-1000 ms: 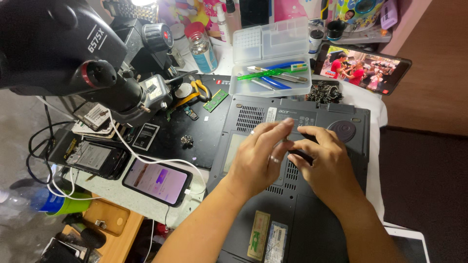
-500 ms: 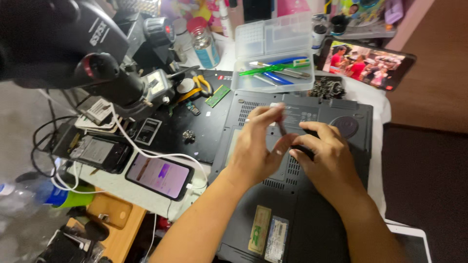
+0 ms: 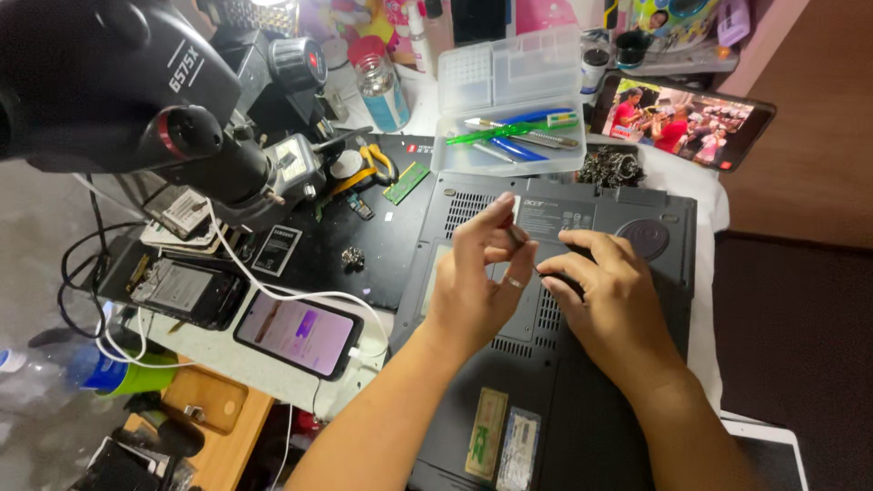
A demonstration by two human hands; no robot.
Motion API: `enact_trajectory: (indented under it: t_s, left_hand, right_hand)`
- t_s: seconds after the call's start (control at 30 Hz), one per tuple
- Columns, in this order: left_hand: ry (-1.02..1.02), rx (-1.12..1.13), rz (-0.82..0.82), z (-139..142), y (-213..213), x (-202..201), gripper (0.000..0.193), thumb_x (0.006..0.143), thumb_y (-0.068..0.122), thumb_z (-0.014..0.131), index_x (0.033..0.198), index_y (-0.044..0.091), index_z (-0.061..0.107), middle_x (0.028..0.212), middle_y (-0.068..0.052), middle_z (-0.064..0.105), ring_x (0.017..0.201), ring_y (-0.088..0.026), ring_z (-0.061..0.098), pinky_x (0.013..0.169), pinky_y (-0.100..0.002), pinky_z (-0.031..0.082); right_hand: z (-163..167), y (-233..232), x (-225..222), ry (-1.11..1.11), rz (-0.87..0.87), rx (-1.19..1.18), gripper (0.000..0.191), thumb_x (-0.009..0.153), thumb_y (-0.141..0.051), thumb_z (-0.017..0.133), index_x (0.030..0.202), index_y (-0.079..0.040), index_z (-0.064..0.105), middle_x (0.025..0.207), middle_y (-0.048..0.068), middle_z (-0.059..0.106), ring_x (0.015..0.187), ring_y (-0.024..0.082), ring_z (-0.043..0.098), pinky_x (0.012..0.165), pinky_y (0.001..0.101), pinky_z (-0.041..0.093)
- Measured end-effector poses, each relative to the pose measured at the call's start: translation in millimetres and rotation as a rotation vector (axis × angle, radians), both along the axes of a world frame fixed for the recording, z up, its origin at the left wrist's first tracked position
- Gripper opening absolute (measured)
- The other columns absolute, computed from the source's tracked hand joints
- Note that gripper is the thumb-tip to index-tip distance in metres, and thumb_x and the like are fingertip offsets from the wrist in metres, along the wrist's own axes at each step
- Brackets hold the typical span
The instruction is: The person removes the back cover of a laptop using a screwdriver, then removes the hard drive and an SSD. They place the removed components on the table and reinsert the SSD into its slot, securing it with a screw.
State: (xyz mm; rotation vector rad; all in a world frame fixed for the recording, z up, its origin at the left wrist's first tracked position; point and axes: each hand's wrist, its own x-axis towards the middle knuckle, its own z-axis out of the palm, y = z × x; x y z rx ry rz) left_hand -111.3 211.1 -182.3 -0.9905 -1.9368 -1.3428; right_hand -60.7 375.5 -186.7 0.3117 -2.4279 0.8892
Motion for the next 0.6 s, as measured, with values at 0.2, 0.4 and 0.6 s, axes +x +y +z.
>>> enact_trajectory:
  t_s: [0.2,0.4,0.6]
  left_hand:
    - [-0.015,0.022,0.017,2.1,-7.5,4.1,0.055,0.101,-0.005,0.068,0.148,-0.002,0.039,0.107,-0.013,0.067,0.096,-0.022,0.074,0.085,-0.032,0.065]
    - [-0.249,-0.523,0.121,2.6,-12.4,0.8,0.027,0.093,0.017,0.073,0.112,0.008,0.057,0.087,-0.012,0.071,0.08,-0.037,0.07,0.066,-0.049,0.053]
    - [-0.137,-0.644,0.137,-1.7,-9.5,0.2,0.013,0.092,0.024,0.068,0.096,0.013,0.065,0.086,-0.007,0.07,0.075,-0.033,0.07,0.061,-0.046,0.053]
  right_hand:
    - [0.1,-3.6,-1.6,-0.011,-0.04,0.015,0.013,0.081,-0.016,0.078,0.092,-0.009,0.077,0.118,0.013,0.07,0.112,0.034,0.063,0.096,0.0449,0.05]
    - [-0.1,-1.2,-3.0,0.02,-0.061,-0.186,0.018,0.086,-0.001,0.069,0.104,-0.005,0.073,0.108,0.012,0.074,0.104,0.029,0.071,0.091,0.039,0.056]
    - [4.5,-3.4,-0.9,-0.09,-0.145,-0.362,0.015,0.092,-0.002,0.066,0.107,-0.004,0.069,0.102,0.009,0.076,0.092,0.021,0.075,0.076,0.0337,0.056]
